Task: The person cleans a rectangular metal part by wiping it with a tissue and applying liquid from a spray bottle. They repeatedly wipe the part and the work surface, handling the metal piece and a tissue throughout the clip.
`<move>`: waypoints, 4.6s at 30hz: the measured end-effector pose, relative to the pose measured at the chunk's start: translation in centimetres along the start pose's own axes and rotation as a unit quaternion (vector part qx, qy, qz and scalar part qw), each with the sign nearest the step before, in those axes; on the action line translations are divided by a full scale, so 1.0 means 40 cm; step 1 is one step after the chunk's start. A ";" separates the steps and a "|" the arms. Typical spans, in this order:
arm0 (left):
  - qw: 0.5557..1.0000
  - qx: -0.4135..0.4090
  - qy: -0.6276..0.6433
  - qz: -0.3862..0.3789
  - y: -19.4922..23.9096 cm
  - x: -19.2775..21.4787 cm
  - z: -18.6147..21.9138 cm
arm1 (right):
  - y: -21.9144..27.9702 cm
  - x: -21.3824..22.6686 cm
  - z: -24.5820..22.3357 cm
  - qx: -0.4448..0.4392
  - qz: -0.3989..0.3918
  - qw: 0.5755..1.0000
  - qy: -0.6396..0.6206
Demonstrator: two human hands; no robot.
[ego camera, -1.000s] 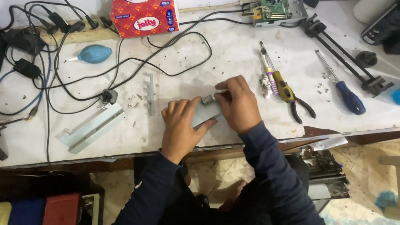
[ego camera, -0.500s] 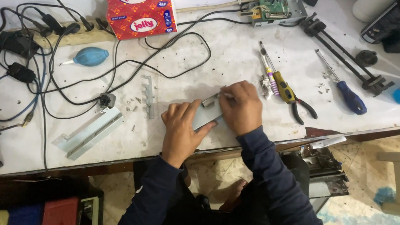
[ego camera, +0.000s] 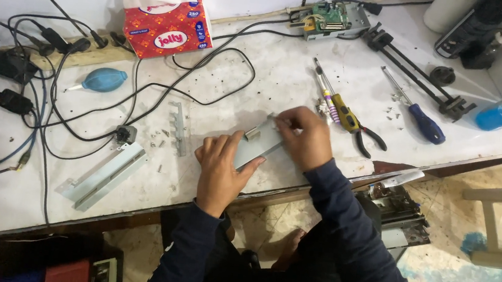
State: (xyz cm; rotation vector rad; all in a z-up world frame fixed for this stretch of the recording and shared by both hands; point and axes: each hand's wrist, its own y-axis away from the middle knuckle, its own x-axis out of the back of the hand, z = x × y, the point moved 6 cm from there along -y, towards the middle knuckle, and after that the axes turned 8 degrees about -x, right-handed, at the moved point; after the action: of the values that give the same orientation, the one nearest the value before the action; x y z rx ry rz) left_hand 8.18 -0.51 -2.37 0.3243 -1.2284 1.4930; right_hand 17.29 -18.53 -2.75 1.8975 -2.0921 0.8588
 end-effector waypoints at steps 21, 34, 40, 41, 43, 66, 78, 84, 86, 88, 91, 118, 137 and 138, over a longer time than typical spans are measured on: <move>1.000 -0.006 -0.018 0.008 0.001 -0.008 -0.007 | 0.001 0.006 -0.097 0.216 -0.048 0.945 0.242; 0.999 -0.008 -0.024 0.028 0.006 -0.003 -0.006 | 0.010 0.075 -0.067 0.127 -0.166 0.965 0.158; 1.000 -0.009 -0.005 0.022 0.005 0.001 -0.002 | 0.017 0.076 0.076 -0.030 -0.083 0.996 0.029; 1.000 -0.006 0.019 0.020 0.004 0.005 -0.001 | 0.026 0.075 0.055 -0.026 -0.087 0.996 -0.004; 0.999 -0.005 0.041 0.018 0.001 0.015 -0.003 | 0.038 0.076 0.021 -0.022 -0.087 0.995 -0.038; 0.936 0.000 0.346 0.070 0.036 0.054 -0.058 | 0.145 0.175 -0.054 0.058 0.006 0.973 -0.225; 0.904 -0.016 0.423 0.055 0.035 0.050 -0.073 | 0.123 0.148 -0.220 0.182 0.002 0.969 -0.167; 0.903 -0.019 0.422 0.076 0.038 0.053 -0.068 | 0.103 0.156 -0.175 0.132 0.006 0.963 -0.234; 0.901 -0.018 0.426 0.074 0.037 0.053 -0.071 | 0.120 0.173 -0.187 0.137 0.003 0.963 -0.232; 0.900 -0.014 0.430 0.072 0.040 0.053 -0.070 | 0.132 0.175 -0.205 0.140 -0.002 0.963 -0.228; 0.905 -0.024 0.419 0.069 0.037 0.048 -0.066 | 0.122 0.152 -0.214 0.167 -0.007 0.969 -0.180; 0.985 0.007 0.164 0.061 0.015 0.015 -0.031 | 0.179 -0.076 -0.151 0.194 0.047 0.961 0.192; 0.990 -0.022 0.108 0.092 0.034 -0.043 -0.035 | 0.136 -0.117 -0.108 0.253 0.022 0.946 0.203; 0.990 -0.024 0.109 0.088 0.032 -0.047 -0.034 | 0.135 -0.118 -0.104 0.245 0.002 0.948 0.201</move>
State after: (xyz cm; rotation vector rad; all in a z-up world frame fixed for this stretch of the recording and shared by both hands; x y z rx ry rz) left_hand 8.27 -0.25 -4.99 0.0184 -1.1371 1.6006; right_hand 11.93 -12.27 -3.29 1.7110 -1.7414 1.7317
